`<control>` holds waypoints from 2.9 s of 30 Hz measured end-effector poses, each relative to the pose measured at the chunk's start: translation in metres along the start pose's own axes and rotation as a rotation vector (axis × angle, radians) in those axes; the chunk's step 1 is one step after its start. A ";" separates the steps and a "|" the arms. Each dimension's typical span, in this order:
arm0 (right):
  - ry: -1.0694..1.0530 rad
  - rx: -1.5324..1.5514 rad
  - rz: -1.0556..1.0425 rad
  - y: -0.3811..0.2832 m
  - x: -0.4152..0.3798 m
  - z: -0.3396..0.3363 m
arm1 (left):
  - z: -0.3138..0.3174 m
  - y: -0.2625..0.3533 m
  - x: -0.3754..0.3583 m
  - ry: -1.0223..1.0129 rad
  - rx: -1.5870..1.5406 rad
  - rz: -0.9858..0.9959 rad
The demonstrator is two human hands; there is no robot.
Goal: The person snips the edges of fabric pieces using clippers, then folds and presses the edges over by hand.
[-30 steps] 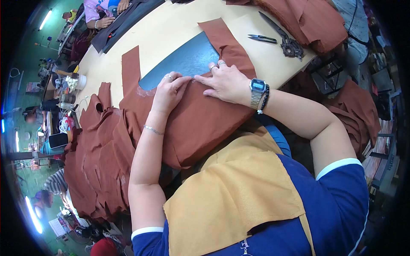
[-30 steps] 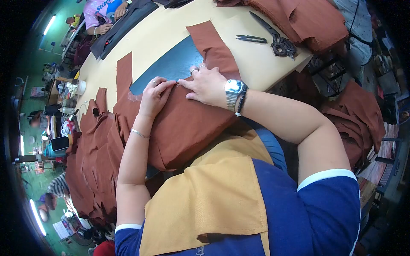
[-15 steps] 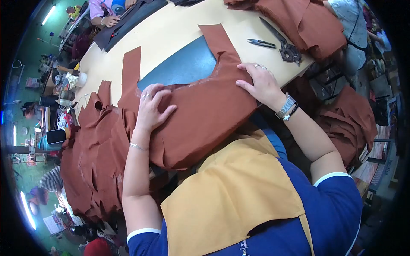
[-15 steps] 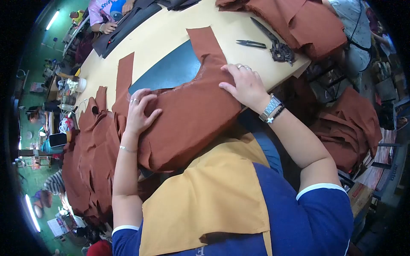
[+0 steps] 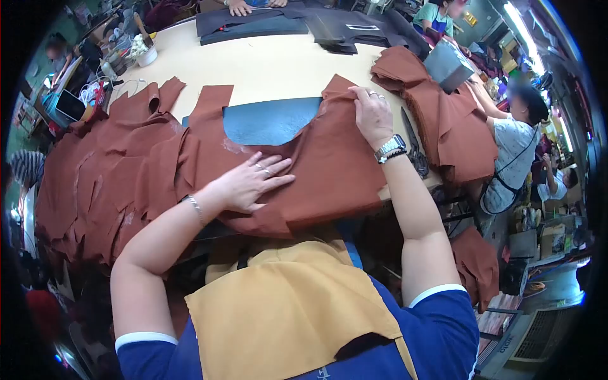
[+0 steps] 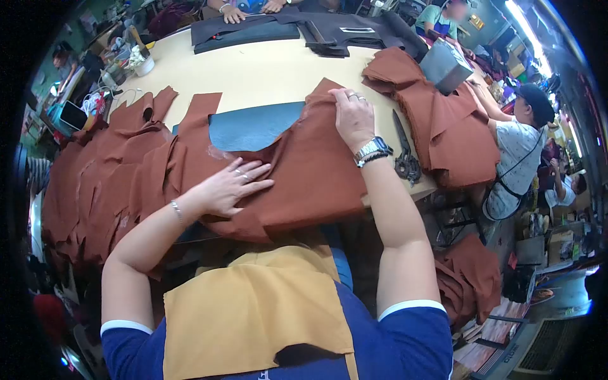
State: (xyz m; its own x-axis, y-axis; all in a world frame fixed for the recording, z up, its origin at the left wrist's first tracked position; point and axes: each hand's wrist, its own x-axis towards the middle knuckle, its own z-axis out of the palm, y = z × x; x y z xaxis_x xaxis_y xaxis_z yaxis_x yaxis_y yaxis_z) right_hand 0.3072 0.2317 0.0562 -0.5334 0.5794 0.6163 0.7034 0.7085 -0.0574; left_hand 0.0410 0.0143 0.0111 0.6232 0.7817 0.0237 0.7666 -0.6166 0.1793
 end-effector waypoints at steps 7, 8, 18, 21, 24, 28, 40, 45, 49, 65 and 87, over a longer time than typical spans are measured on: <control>-0.210 0.335 -0.096 -0.033 -0.064 0.018 | 0.033 0.083 0.053 0.188 -0.108 -0.497; -0.205 0.314 -0.088 -0.027 -0.071 0.022 | 0.036 0.091 0.056 0.185 -0.149 -0.505; -0.310 0.470 -0.224 -0.046 -0.049 0.031 | 0.016 0.000 0.059 0.516 -0.215 -0.505; -0.323 0.439 -0.248 -0.045 -0.050 0.038 | 0.024 -0.002 0.045 0.644 -0.206 -0.460; -0.339 0.419 -0.294 -0.043 -0.051 0.038 | 0.025 0.003 0.035 0.683 -0.241 -0.462; -0.382 0.406 -0.334 -0.041 -0.049 0.043 | 0.021 0.009 0.021 0.627 -0.215 -0.485; -0.548 -0.044 -0.101 -0.058 -0.041 0.011 | 0.023 0.013 0.015 0.632 0.072 -0.459; -0.440 0.530 -0.355 -0.097 -0.053 0.017 | 0.016 0.008 0.020 0.556 -0.038 -0.502; -0.397 0.457 -0.331 -0.103 -0.061 0.020 | 0.002 0.000 0.013 0.521 -0.491 -0.524; -0.443 0.275 -0.412 -0.114 -0.065 0.012 | -0.005 -0.006 -0.032 0.355 -0.069 -0.398; -0.481 0.331 -0.482 -0.152 -0.069 0.010 | -0.011 -0.001 -0.049 0.259 0.052 -0.472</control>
State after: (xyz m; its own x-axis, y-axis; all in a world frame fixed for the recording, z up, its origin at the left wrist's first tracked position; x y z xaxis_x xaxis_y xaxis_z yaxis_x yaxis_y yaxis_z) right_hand 0.2328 0.0882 0.0144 -0.9457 0.2331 0.2265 0.2030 0.9679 -0.1484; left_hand 0.0081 -0.0227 0.0208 0.1558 0.9683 0.1951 0.9647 -0.1916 0.1806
